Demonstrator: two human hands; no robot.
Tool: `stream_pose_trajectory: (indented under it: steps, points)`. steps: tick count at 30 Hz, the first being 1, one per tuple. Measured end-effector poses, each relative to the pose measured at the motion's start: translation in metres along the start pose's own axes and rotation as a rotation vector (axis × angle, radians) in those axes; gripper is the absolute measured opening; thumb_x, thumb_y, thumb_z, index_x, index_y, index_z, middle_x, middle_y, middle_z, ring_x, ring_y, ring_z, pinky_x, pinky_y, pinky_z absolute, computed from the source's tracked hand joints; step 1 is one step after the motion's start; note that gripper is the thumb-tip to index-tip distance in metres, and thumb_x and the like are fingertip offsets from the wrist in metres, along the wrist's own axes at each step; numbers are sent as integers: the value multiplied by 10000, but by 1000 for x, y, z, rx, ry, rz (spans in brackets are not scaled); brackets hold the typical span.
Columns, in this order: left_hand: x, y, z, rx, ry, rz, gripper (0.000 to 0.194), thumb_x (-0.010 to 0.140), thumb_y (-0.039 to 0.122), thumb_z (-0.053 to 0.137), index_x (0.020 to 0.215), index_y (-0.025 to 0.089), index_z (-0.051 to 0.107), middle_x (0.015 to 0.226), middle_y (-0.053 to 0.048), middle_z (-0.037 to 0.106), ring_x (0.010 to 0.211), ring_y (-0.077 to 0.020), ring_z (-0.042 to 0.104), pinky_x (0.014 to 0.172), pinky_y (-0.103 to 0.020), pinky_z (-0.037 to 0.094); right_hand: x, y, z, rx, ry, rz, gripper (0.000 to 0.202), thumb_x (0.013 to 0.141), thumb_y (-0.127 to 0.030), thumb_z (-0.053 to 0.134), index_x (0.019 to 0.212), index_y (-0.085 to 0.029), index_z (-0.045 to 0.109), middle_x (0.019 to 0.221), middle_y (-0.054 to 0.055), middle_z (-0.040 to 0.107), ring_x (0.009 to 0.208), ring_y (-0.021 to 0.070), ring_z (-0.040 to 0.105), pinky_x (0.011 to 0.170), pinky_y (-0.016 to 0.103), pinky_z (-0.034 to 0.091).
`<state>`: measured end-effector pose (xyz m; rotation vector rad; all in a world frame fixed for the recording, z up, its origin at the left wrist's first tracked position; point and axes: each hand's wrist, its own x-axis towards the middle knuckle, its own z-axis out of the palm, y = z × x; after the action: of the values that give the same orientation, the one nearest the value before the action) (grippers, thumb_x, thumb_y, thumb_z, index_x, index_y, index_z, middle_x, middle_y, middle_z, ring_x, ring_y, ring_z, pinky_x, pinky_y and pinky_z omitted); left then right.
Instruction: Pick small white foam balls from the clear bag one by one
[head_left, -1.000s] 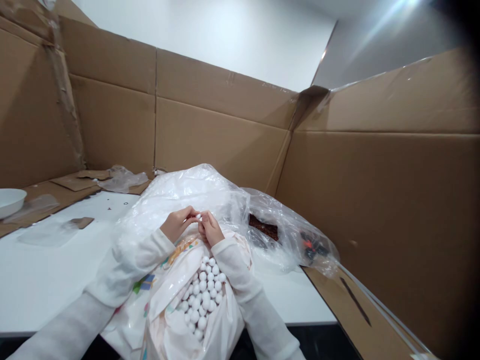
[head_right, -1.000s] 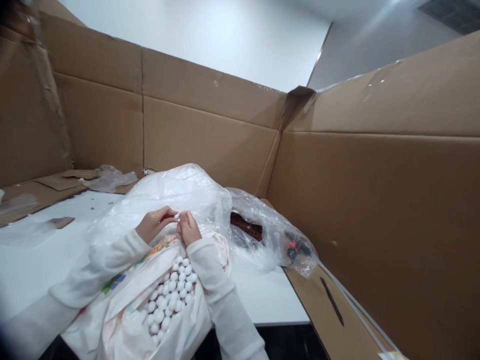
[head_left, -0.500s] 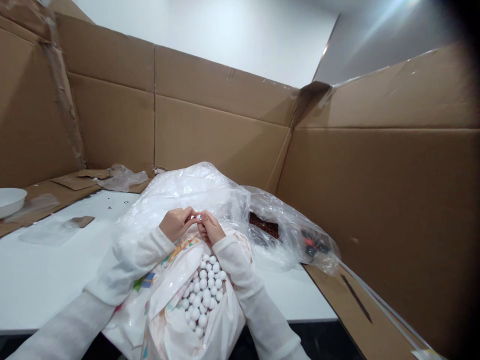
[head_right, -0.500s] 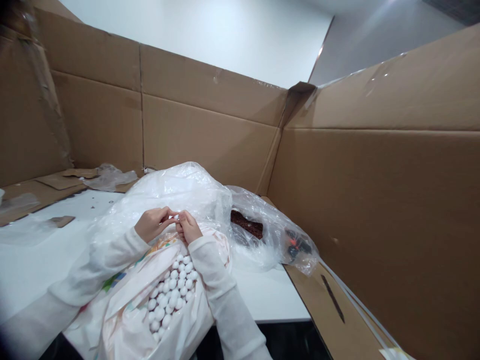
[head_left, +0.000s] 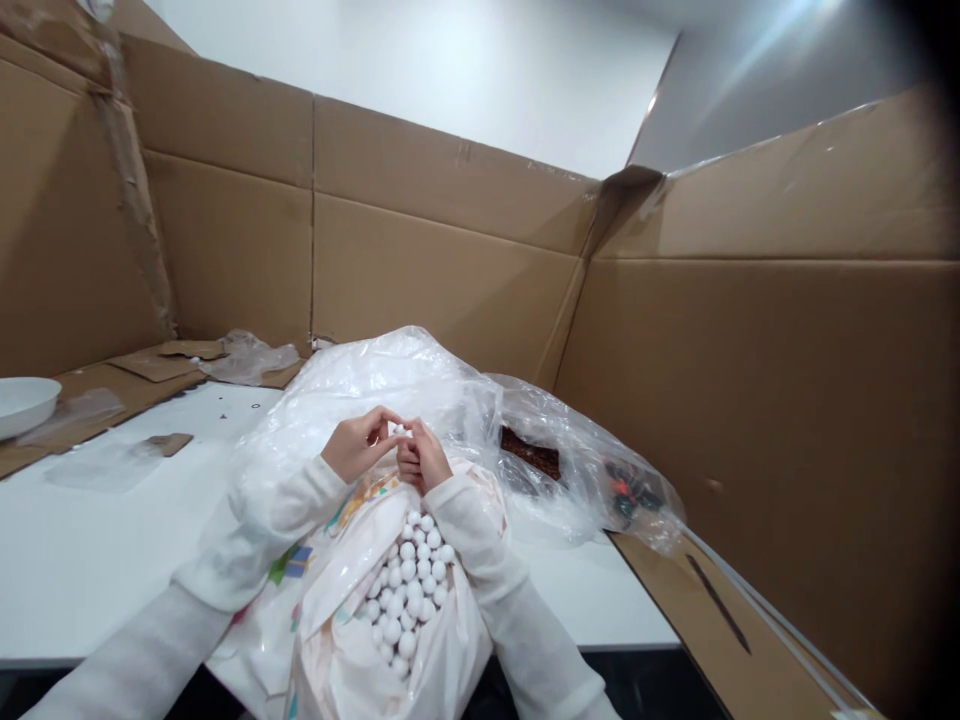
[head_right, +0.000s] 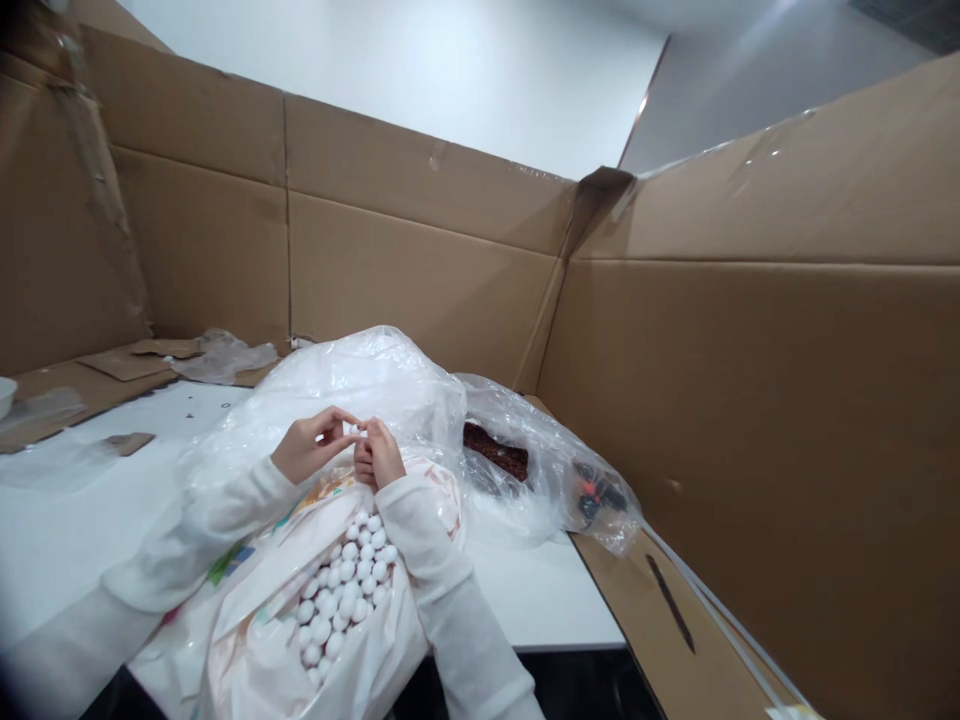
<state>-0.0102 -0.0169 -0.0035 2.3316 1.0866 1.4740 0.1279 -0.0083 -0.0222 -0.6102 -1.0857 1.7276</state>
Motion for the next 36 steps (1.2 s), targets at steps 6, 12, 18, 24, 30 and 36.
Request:
stream_pose_trajectory:
  steps: [6, 12, 18, 24, 30, 36]
  points:
    - [-5, 17, -4, -504, -571, -82, 460, 608, 541, 646, 829, 139, 683, 477, 52, 379, 444, -68, 302, 419, -200, 232, 10, -10, -22, 477, 213, -46, 108, 655, -108, 406, 699, -173, 479, 466, -73, 307, 354, 52, 252, 318, 141, 192]
    - [3, 0, -10, -327, -489, -191, 382, 753, 452, 500, 933, 164, 674, 560, 5, 550, 486, -107, 436, 449, -203, 331, 18, -3, -38, 494, 282, -105, 251, 547, 23, 416, 662, -188, 489, 605, -3, 462, 424, 73, 358, 348, 189, 296]
    - [4, -50, -24, 405, -128, -259, 221, 725, 251, 453, 751, 199, 667, 656, -19, 643, 559, -156, 539, 544, -239, 390, 22, 2, -37, 484, 276, -128, 190, 667, -23, 514, 673, -204, 459, 625, -11, 496, 398, 59, 306, 334, 174, 230]
    - [-3, -58, -20, 571, -259, -233, 113, 666, 223, 553, 707, 231, 658, 729, -31, 649, 729, -221, 566, 600, -270, 380, 15, 0, -31, 481, 238, -88, 150, 797, -265, 511, 678, -201, 446, 438, -92, 310, 325, 50, 171, 314, 167, 101]
    - [-3, -53, -17, 590, -278, -252, 64, 682, 182, 555, 715, 218, 596, 706, -15, 638, 717, -206, 555, 585, -261, 367, 13, -4, -30, 434, 202, -11, 254, 826, -327, 420, 609, -197, 406, 405, -99, 219, 309, 57, 114, 307, 184, 53]
    - [-1, -54, -14, 529, -186, -195, 127, 725, 218, 552, 843, 194, 593, 778, -48, 632, 791, -219, 543, 691, -301, 403, 11, -7, -26, 403, 204, -30, 48, 771, -204, 479, 728, -187, 465, 470, -95, 319, 312, 40, 157, 301, 171, 81]
